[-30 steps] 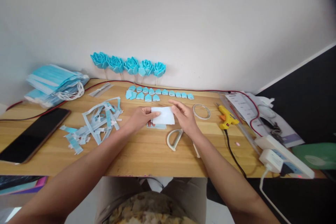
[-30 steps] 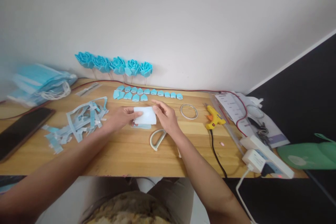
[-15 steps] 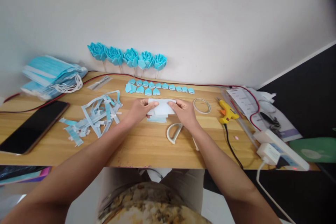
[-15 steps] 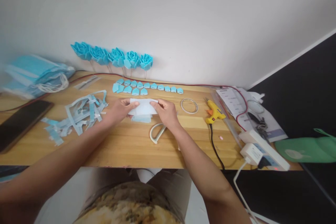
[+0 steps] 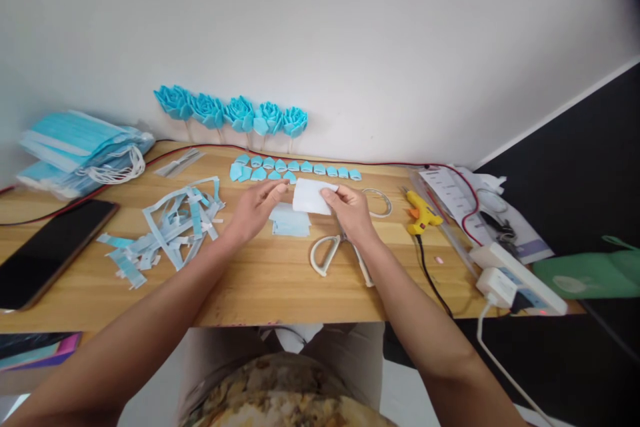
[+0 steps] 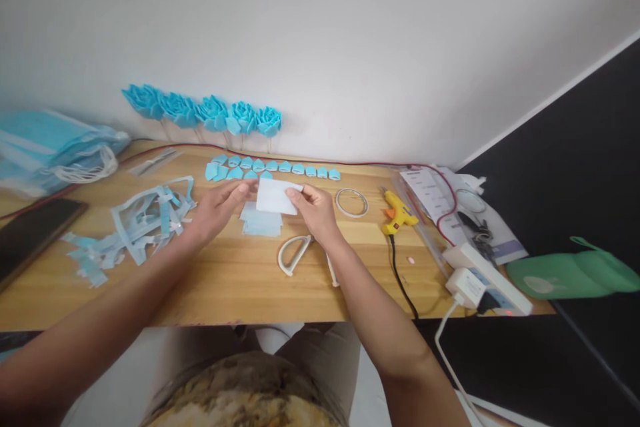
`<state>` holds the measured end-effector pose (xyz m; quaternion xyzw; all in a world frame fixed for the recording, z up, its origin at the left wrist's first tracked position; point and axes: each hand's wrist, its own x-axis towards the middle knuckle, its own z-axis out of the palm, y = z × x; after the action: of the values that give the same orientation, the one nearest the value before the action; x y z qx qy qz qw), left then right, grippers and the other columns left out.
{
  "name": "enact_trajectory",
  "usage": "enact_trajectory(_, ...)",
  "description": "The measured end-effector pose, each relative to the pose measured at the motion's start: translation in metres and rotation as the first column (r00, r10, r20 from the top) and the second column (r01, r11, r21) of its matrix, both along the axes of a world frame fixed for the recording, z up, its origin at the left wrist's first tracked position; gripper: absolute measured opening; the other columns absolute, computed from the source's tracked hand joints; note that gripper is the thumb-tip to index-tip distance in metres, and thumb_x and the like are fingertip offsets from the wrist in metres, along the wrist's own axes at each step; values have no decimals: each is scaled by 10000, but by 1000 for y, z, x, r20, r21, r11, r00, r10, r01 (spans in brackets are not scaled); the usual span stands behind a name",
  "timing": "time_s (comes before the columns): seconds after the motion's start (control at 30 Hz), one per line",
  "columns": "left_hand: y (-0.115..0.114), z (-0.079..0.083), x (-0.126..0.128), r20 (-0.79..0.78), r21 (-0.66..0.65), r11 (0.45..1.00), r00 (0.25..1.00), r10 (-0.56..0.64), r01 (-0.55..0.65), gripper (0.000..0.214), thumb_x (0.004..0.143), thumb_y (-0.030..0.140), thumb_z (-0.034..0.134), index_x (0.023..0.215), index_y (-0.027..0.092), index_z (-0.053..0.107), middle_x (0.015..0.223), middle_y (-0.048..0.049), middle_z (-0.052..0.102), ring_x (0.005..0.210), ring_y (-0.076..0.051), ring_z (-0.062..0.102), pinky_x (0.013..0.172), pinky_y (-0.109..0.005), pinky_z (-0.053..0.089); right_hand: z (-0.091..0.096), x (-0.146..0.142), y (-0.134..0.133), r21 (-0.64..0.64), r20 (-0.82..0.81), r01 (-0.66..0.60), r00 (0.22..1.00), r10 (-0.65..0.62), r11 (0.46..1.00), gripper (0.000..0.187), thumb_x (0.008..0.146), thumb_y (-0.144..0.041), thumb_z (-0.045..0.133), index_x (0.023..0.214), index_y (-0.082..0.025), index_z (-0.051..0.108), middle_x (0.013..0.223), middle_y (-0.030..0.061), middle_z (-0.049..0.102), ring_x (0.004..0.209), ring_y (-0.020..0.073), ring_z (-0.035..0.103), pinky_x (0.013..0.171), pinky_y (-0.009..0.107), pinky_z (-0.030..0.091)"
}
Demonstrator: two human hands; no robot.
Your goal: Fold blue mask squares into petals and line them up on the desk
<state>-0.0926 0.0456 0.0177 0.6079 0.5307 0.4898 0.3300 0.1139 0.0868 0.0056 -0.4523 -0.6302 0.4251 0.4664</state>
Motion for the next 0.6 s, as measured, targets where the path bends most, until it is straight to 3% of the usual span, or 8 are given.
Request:
enact_trajectory(0.1, -5, 6, 3, 60, -93, 991, 994, -86, 91, 456, 887, 532, 436, 833, 172, 711, 844, -42, 694, 818, -203, 601, 743, -255, 455, 1, -2, -6, 9, 74, -69, 995, 69, 998, 318, 775, -475, 637, 692, -169, 624, 590, -40, 462, 557, 92, 404, 519, 218, 323)
enact_trajectory(0.27, -9, 5, 9, 134, -260, 949, 980, -149, 179, 339, 751, 501, 640, 808, 177, 724, 676, 4, 666, 639, -168, 571, 579, -231, 417, -2, -7, -11, 32, 162, -138, 978, 131, 990, 340, 782, -485, 623, 656, -169, 615, 565, -40, 458, 537, 89, 404, 492, 213, 310)
enact_trajectory(0.4, -3, -7, 7, 207, -289, 949, 976, -63, 123, 297, 694, 472, 695, 721, 177, 714, 608, 11, 642, 543, -134, 528, 524, -225, 386, 6, -2, -4, 31, 105, -121, 988, 117, 992, 289, 777, -454, 630, 847, -180, 690, 634, -20, 584, 576, 107, 511, 550, 226, 411)
enact_trajectory(0.5, 4, -14, 2, 272, -246, 969, 961, 40, 29, 310, 702, 472, 691, 646, 168, 670, 581, 11, 623, 522, -117, 507, 519, -225, 382, 23, 13, 2, 97, 41, 6, 999, -10, 995, 307, 818, -421, 582, 988, -190, 691, 711, 7, 658, 637, 124, 581, 635, 254, 470)
enact_trajectory(0.6, 8, -16, -1, 325, -236, 972, 940, 101, -23, 311, 689, 461, 700, 624, 163, 637, 558, 9, 604, 512, -112, 503, 536, -231, 402, 39, 37, -7, 171, 147, 76, 984, -101, 982, 299, 861, -393, 532, 1020, -192, 686, 764, 17, 682, 672, 137, 606, 645, 261, 466)
